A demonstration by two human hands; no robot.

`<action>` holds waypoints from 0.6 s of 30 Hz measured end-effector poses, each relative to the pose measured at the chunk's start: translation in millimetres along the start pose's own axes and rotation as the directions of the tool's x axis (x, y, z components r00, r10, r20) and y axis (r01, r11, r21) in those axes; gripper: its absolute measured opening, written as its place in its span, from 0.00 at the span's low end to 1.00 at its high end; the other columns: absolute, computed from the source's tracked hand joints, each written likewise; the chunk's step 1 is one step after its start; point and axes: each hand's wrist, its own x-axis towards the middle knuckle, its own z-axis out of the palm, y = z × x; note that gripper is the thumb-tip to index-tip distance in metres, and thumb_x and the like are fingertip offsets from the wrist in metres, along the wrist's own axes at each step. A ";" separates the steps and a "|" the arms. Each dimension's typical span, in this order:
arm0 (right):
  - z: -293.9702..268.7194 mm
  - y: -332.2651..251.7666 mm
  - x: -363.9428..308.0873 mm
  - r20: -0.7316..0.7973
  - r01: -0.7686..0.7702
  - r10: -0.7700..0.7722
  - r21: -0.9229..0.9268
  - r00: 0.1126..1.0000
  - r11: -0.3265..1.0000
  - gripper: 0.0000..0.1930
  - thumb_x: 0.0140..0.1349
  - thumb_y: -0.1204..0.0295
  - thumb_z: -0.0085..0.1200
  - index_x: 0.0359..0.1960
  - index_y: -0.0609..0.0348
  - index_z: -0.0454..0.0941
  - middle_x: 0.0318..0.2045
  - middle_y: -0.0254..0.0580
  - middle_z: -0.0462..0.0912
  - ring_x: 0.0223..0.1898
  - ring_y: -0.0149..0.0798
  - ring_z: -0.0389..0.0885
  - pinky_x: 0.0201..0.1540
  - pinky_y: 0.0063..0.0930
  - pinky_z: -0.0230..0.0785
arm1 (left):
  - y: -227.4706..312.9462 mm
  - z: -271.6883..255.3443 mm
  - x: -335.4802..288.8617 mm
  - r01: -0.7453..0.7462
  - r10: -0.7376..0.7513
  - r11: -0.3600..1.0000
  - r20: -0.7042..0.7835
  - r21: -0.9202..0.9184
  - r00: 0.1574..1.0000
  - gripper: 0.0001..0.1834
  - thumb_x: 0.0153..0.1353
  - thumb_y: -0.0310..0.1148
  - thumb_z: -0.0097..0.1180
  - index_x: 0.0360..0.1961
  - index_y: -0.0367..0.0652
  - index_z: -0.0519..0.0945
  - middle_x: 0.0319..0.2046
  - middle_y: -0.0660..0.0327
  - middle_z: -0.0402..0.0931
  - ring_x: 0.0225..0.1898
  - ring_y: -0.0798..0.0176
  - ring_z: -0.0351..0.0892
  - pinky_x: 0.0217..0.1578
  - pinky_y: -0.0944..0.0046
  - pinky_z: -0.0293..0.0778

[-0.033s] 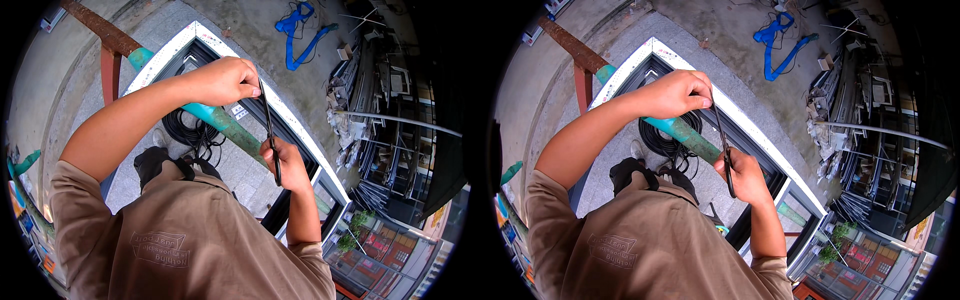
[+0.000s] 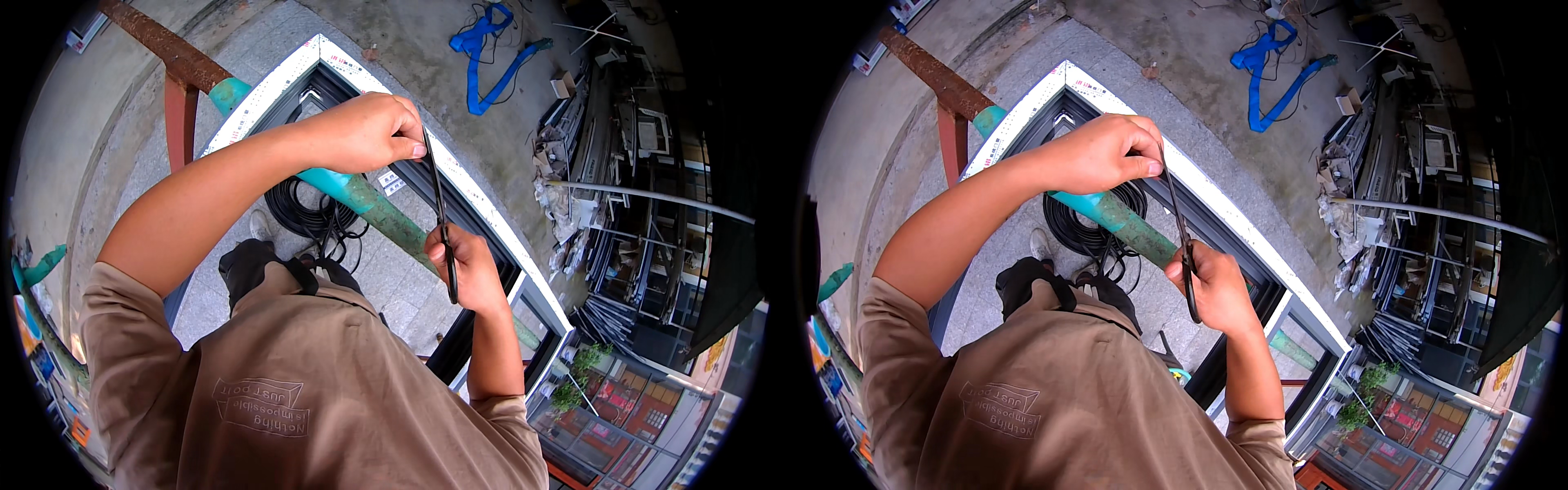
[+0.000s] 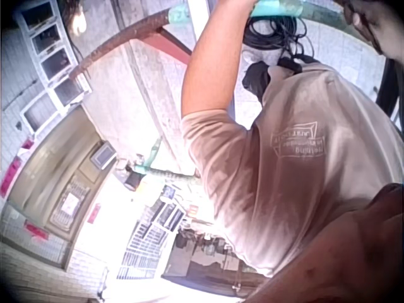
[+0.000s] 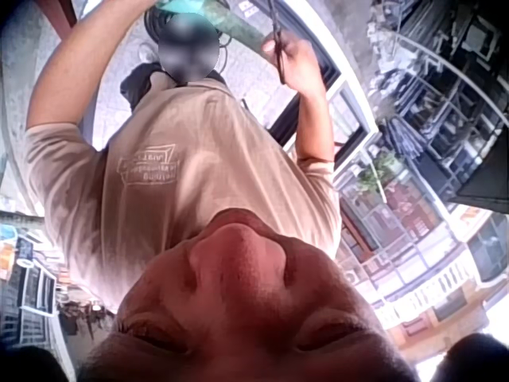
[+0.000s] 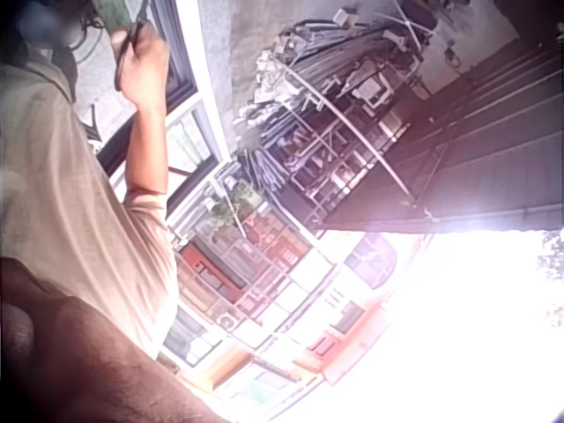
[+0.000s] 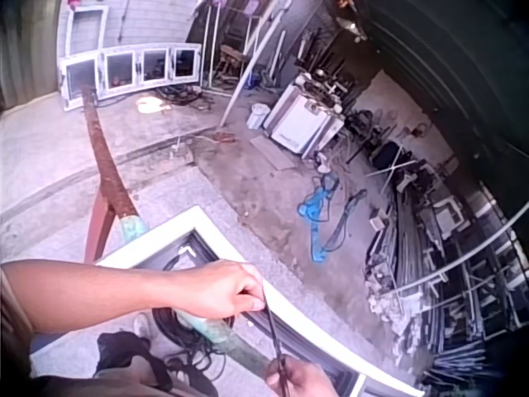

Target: The person installs a black rubber seal into the frame of a white window. They measure the seal by hand, cut it with shears, and press the seal into the grooves along the inner perimeter of the frame.

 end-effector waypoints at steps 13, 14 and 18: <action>9.0 4.3 0.9 -0.146 -0.025 0.063 0.248 0.987 0.968 0.27 0.77 0.45 0.66 0.36 0.60 0.81 0.22 0.33 0.76 0.27 0.28 0.72 0.32 0.30 0.67 | 0.6 0.1 -1.0 0.013 -0.012 0.998 0.007 -0.061 1.000 0.09 0.71 0.31 0.66 0.41 0.34 0.88 0.46 0.54 0.85 0.50 0.52 0.86 0.54 0.54 0.79; 12.3 8.0 1.5 -0.147 -0.017 0.058 0.263 0.988 0.965 0.27 0.77 0.45 0.66 0.36 0.60 0.81 0.23 0.34 0.77 0.27 0.28 0.73 0.32 0.31 0.68 | 1.3 -0.2 -1.5 0.022 -0.021 0.997 0.012 -0.074 1.000 0.09 0.71 0.31 0.66 0.41 0.34 0.88 0.46 0.54 0.85 0.51 0.52 0.85 0.55 0.54 0.79; 21.9 8.8 2.1 -0.169 0.010 0.030 0.228 0.985 0.974 0.28 0.77 0.43 0.64 0.38 0.60 0.82 0.24 0.37 0.79 0.28 0.32 0.74 0.35 0.33 0.71 | 2.1 -3.5 -3.7 0.000 0.004 0.995 0.041 -0.100 0.999 0.08 0.71 0.30 0.67 0.45 0.36 0.89 0.49 0.54 0.85 0.53 0.52 0.85 0.58 0.54 0.79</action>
